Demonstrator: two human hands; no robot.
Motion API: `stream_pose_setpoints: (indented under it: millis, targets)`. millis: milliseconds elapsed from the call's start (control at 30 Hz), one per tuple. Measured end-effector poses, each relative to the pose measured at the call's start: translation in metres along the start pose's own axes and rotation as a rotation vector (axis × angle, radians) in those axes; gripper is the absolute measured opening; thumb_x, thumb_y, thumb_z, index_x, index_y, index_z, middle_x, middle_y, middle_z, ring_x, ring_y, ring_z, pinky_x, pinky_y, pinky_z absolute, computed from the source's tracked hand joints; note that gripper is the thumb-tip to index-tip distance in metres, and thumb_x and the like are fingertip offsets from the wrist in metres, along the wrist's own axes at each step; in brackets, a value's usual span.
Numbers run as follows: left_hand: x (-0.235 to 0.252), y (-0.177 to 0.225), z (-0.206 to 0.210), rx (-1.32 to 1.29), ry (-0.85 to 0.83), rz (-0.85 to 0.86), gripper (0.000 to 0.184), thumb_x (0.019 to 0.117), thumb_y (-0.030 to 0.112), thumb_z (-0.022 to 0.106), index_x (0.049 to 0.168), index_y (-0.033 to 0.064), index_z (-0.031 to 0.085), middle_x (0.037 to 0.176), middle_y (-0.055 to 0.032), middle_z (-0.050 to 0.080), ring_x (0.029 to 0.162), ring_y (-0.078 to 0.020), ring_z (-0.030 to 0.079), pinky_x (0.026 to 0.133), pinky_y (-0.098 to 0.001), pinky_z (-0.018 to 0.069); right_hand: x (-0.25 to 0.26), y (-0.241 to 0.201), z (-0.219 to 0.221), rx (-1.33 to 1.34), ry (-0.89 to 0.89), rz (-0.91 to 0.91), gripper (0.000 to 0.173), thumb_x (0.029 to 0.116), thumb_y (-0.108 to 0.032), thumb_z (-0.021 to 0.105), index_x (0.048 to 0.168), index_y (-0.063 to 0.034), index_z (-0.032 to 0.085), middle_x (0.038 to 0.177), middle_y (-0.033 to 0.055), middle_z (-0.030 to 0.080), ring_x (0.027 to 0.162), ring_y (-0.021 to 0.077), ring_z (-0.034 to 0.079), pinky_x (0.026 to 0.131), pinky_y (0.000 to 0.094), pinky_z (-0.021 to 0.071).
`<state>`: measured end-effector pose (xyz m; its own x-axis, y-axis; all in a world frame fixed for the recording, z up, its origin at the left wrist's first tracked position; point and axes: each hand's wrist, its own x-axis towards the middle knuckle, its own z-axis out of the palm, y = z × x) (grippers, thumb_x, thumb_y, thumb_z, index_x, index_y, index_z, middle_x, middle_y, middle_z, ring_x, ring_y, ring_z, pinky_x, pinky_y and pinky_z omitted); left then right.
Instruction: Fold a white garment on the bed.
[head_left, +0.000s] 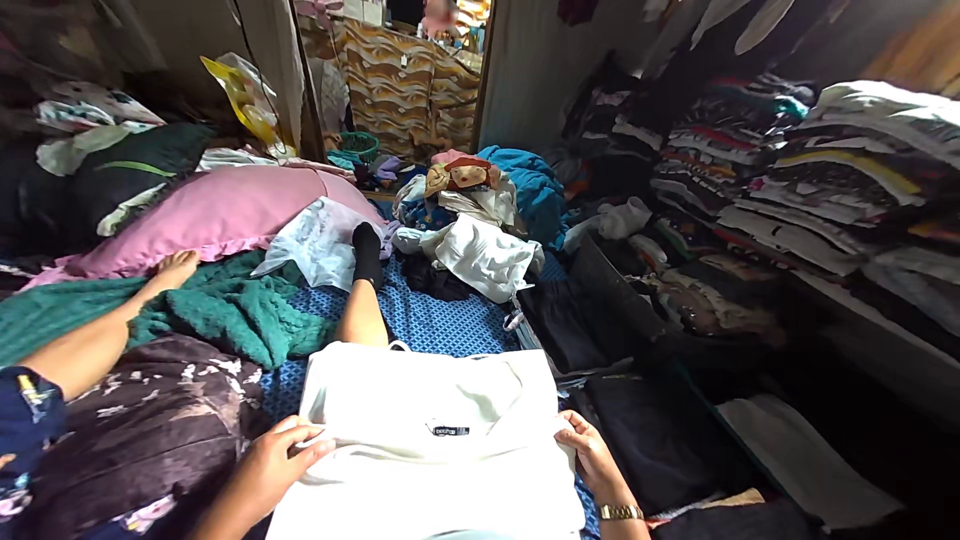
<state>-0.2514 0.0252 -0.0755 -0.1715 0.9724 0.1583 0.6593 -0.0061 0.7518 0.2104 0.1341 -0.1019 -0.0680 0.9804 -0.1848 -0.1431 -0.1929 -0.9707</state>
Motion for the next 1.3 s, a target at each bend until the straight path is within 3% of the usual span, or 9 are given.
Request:
stream_pose_setpoints:
  millis: [300, 400, 500, 600, 700, 833, 967, 1100, 1300]
  targets:
    - [-0.001, -0.002, -0.004, -0.006, 0.015, -0.055, 0.031, 0.0815, 0.018, 0.081, 0.098, -0.0076, 0.072, 0.097, -0.0235, 0.071, 0.091, -0.0360, 0.069, 0.083, -0.0587, 0.0522, -0.005, 0.001, -0.001, -0.024, 0.020, -0.012, 0.015, 0.0791, 0.003, 0.061, 0.090, -0.0067, 0.062, 0.073, -0.0017, 0.068, 0.065, 0.0045, 0.065, 0.063, 0.0225, 0.0561]
    - [-0.003, -0.004, -0.006, -0.069, 0.047, -0.043, 0.034, 0.0766, 0.018, 0.080, 0.101, -0.0034, 0.071, 0.092, -0.0156, 0.072, 0.084, -0.0241, 0.069, 0.077, -0.0485, 0.0545, -0.009, -0.008, -0.002, -0.067, 0.003, -0.014, 0.015, 0.0811, -0.002, 0.066, 0.096, -0.0043, 0.065, 0.077, 0.0002, 0.071, 0.069, 0.0064, 0.068, 0.066, 0.0249, 0.0586]
    - [-0.005, 0.001, -0.010, -0.160, 0.063, -0.079, 0.028, 0.0838, 0.018, 0.075, 0.101, -0.0027, 0.070, 0.089, -0.0081, 0.070, 0.080, -0.0103, 0.065, 0.076, -0.0336, 0.0545, -0.013, -0.014, 0.000, -0.052, 0.006, -0.075, 0.005, 0.0870, -0.013, 0.066, 0.090, -0.0083, 0.066, 0.075, -0.0022, 0.071, 0.067, 0.0051, 0.068, 0.066, 0.0247, 0.0592]
    - [-0.007, 0.001, -0.013, -0.281, 0.083, -0.121, 0.016, 0.0880, 0.022, 0.068, 0.085, 0.0063, 0.066, 0.073, 0.0090, 0.061, 0.066, 0.0064, 0.058, 0.064, -0.0158, 0.0505, -0.014, -0.020, 0.001, 0.076, -0.013, -0.115, 0.008, 0.0883, -0.013, 0.066, 0.081, -0.0138, 0.067, 0.074, -0.0023, 0.071, 0.065, 0.0046, 0.067, 0.064, 0.0243, 0.0589]
    - [-0.010, -0.006, -0.020, -0.390, 0.047, -0.120, 0.020, 0.0900, 0.026, 0.066, 0.072, 0.0185, 0.062, 0.063, 0.0183, 0.056, 0.057, 0.0102, 0.053, 0.056, -0.0119, 0.0466, -0.015, -0.024, 0.003, 0.166, -0.002, -0.103, 0.012, 0.0847, -0.007, 0.066, 0.076, -0.0147, 0.064, 0.072, -0.0004, 0.071, 0.063, 0.0067, 0.067, 0.062, 0.0255, 0.0592]
    - [-0.015, -0.016, -0.029, -0.310, -0.128, -0.165, 0.013, 0.0889, 0.020, 0.069, 0.081, 0.0109, 0.064, 0.069, 0.0113, 0.059, 0.064, 0.0053, 0.057, 0.063, -0.0173, 0.0496, -0.015, -0.020, 0.004, 0.171, -0.004, -0.069, 0.012, 0.0836, 0.001, 0.062, 0.090, -0.0085, 0.062, 0.077, 0.0029, 0.072, 0.066, 0.0092, 0.070, 0.064, 0.0270, 0.0608]
    - [-0.017, -0.015, -0.030, -0.248, -0.220, -0.225, 0.016, 0.0834, 0.014, 0.075, 0.091, 0.0024, 0.067, 0.081, 0.0002, 0.066, 0.075, -0.0052, 0.063, 0.074, -0.0294, 0.0545, -0.015, -0.020, 0.001, 0.106, -0.082, -0.033, 0.042, 0.0808, -0.002, 0.063, 0.123, -0.0028, 0.060, 0.096, 0.0050, 0.075, 0.081, 0.0119, 0.073, 0.074, 0.0298, 0.0626]
    - [-0.016, -0.015, -0.030, -0.221, -0.184, -0.208, 0.016, 0.0905, 0.020, 0.069, 0.085, 0.0046, 0.067, 0.074, 0.0050, 0.062, 0.068, 0.0000, 0.058, 0.068, -0.0247, 0.0507, -0.016, -0.019, -0.003, 0.128, -0.108, -0.066, 0.024, 0.0890, -0.019, 0.067, 0.111, -0.0095, 0.068, 0.092, 0.0010, 0.076, 0.081, 0.0086, 0.072, 0.076, 0.0279, 0.0616]
    - [-0.016, -0.011, -0.031, -0.247, -0.101, -0.179, 0.031, 0.0995, 0.027, 0.057, 0.080, 0.0053, 0.068, 0.075, 0.0066, 0.063, 0.070, 0.0035, 0.057, 0.071, -0.0230, 0.0500, -0.016, -0.017, -0.006, 0.202, -0.206, -0.169, 0.025, 0.0827, -0.037, 0.082, 0.099, -0.0198, 0.074, 0.089, -0.0022, 0.075, 0.080, 0.0057, 0.071, 0.074, 0.0257, 0.0607]
